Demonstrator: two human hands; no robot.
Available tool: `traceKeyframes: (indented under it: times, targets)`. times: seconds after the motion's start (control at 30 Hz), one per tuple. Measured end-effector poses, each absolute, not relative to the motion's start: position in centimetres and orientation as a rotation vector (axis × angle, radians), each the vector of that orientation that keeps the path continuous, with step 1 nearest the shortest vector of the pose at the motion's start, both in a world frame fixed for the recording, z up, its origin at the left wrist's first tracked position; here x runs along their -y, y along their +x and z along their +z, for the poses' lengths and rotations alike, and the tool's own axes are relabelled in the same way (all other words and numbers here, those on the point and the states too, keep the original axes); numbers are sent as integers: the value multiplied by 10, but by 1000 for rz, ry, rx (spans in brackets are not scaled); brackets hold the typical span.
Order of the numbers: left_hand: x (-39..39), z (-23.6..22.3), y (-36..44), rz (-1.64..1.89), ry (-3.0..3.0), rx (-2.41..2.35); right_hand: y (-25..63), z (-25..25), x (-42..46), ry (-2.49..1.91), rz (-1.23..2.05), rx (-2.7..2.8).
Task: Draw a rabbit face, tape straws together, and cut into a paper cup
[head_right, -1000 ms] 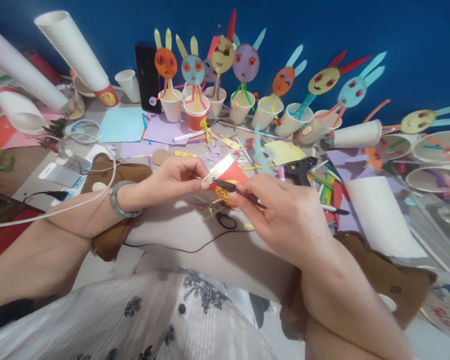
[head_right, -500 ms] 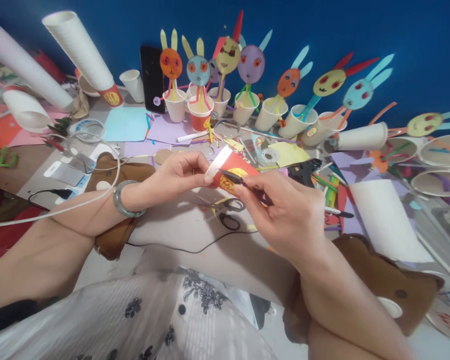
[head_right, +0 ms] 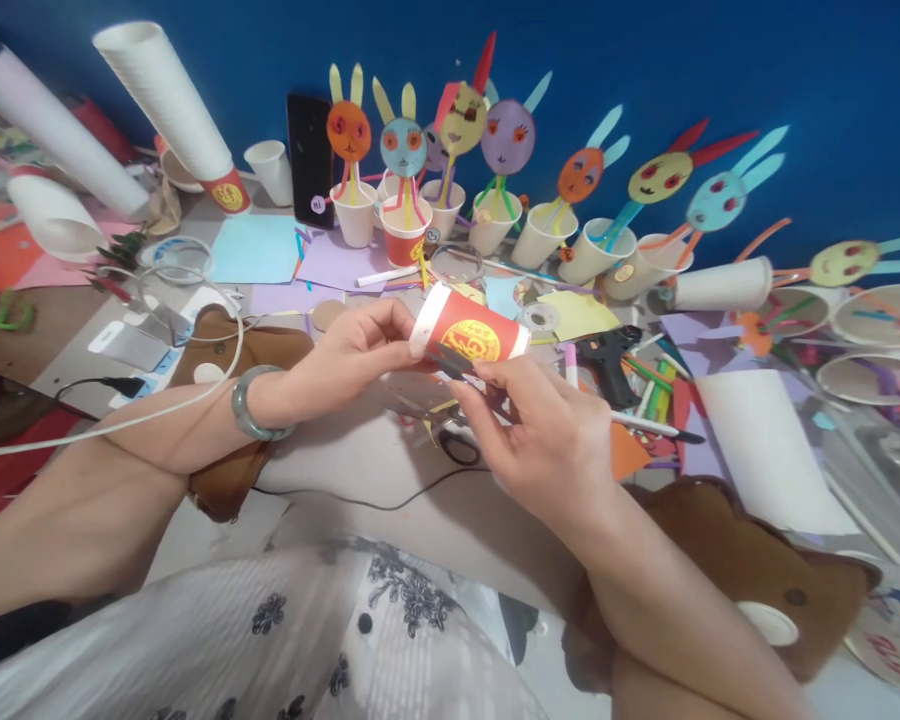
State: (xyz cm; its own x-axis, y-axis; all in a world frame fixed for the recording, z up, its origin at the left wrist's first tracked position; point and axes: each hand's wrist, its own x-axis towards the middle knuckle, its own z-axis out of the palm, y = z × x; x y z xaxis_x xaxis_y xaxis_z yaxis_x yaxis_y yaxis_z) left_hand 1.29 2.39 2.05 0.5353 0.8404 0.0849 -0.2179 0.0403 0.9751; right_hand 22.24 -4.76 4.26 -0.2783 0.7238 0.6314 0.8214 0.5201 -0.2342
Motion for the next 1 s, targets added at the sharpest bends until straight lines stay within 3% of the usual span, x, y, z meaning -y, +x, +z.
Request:
traceKeyframes:
  times: [1.0]
  targets:
    - [-28, 12, 13, 902, 1261, -646, 217, 43, 51, -1337, -126, 2033]
